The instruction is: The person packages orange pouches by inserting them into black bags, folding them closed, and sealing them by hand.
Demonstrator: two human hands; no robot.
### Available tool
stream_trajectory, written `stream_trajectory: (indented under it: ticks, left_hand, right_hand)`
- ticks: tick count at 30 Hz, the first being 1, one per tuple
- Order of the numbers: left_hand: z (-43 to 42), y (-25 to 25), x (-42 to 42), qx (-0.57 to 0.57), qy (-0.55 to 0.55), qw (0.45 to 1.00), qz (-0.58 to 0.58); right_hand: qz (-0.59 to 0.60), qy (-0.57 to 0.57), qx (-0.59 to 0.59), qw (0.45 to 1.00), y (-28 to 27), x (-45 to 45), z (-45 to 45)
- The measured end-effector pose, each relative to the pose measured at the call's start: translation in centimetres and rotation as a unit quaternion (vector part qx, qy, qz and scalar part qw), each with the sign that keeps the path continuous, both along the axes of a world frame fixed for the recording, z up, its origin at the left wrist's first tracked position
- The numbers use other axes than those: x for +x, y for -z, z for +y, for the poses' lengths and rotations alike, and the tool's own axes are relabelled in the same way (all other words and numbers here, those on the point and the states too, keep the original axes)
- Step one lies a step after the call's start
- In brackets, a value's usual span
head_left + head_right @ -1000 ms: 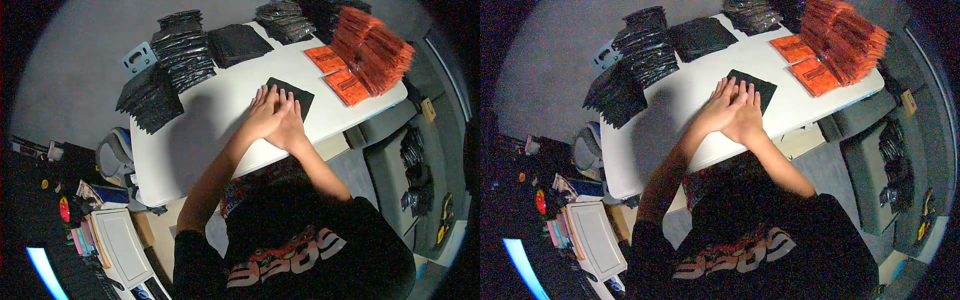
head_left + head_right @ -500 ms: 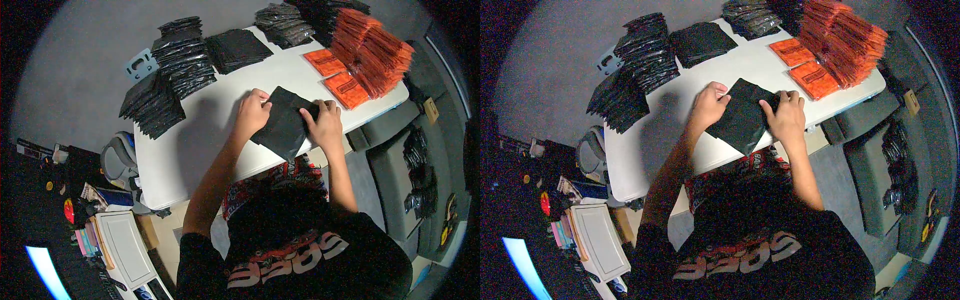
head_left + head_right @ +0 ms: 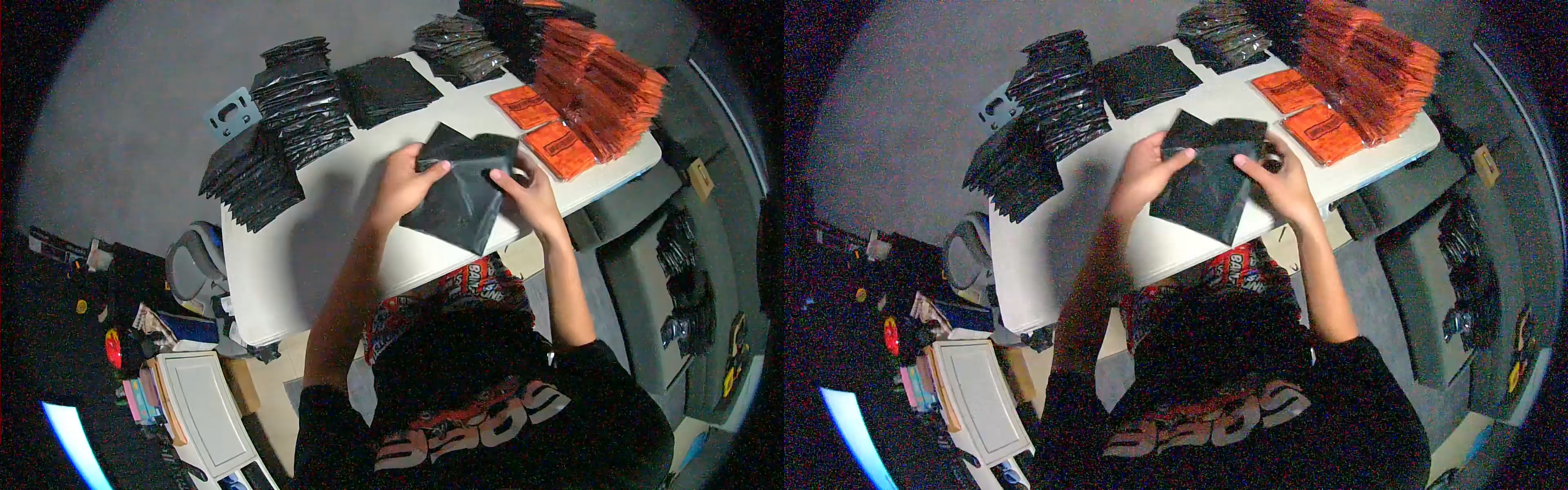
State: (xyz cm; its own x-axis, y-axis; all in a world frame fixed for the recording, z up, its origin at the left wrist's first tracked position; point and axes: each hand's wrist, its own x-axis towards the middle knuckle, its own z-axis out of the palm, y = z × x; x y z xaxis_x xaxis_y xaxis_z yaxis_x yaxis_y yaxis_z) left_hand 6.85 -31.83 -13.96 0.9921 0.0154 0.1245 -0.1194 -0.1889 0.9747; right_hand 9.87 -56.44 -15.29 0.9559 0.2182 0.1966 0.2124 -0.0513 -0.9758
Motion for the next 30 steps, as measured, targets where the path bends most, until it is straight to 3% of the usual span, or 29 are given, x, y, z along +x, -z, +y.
stream_trajectory:
  ticks: [1, 3, 5, 7, 9, 11, 15, 18, 21, 25, 27, 28, 30]
  left_hand:
    - [0.1, -0.5, -0.4, -0.107, 0.000, 0.994, -0.035]
    - [0.7, -1.6, -1.3, -0.097, 0.006, 0.995, -0.036]
    - [0.8, -2.4, -2.4, -0.122, 0.012, 0.989, -0.078]
    - [1.2, -3.3, -3.7, -0.092, 0.006, 0.992, -0.083]
    - [1.8, -3.3, -4.4, 0.025, -0.058, 0.994, -0.090]
    - [2.5, -3.5, -5.0, 0.010, -0.062, 0.994, -0.093]
    - [3.5, -3.8, -6.1, 0.032, -0.113, 0.989, -0.092]
    - [3.8, -4.4, -6.9, 0.042, -0.120, 0.988, -0.083]
    - [4.3, -4.8, -7.5, 0.049, -0.121, 0.989, -0.075]
    - [4.5, -5.1, -8.3, 0.053, -0.107, 0.987, -0.103]
    - [4.9, -6.1, -8.6, 0.053, -0.090, 0.985, -0.140]
    - [5.1, -6.5, -8.7, 0.053, -0.070, 0.981, -0.176]
    - [5.6, -6.4, -8.2, 0.000, -0.039, 0.984, -0.175]
  right_hand:
    - [-0.001, 0.001, 0.000, 1.000, -1.2, -0.3, 0.3]
    - [0.103, -0.139, 0.045, 0.984, -3.2, -0.6, 1.4]
    - [0.079, -0.120, 0.044, 0.989, -4.6, -1.4, 3.0]
    - [-0.001, -0.129, 0.009, 0.992, -4.8, -0.8, 4.0]
    - [-0.015, -0.130, -0.041, 0.991, -5.4, -0.7, 4.5]
    - [-0.066, -0.138, -0.009, 0.988, -5.9, -1.0, 5.3]
    - [-0.038, -0.156, 0.002, 0.987, -7.2, -1.1, 5.8]
    - [-0.119, -0.158, -0.225, 0.954, -8.6, -0.3, 5.4]
    - [-0.138, -0.175, -0.139, 0.965, -8.8, -0.4, 6.2]
    - [-0.172, -0.187, -0.195, 0.947, -10.0, -0.6, 6.5]
    - [-0.267, -0.139, -0.081, 0.950, -11.8, -0.8, 6.4]
    - [-0.251, -0.142, -0.077, 0.954, -12.3, -0.4, 6.2]
    - [-0.271, -0.137, -0.185, 0.935, -12.6, -0.1, 6.5]
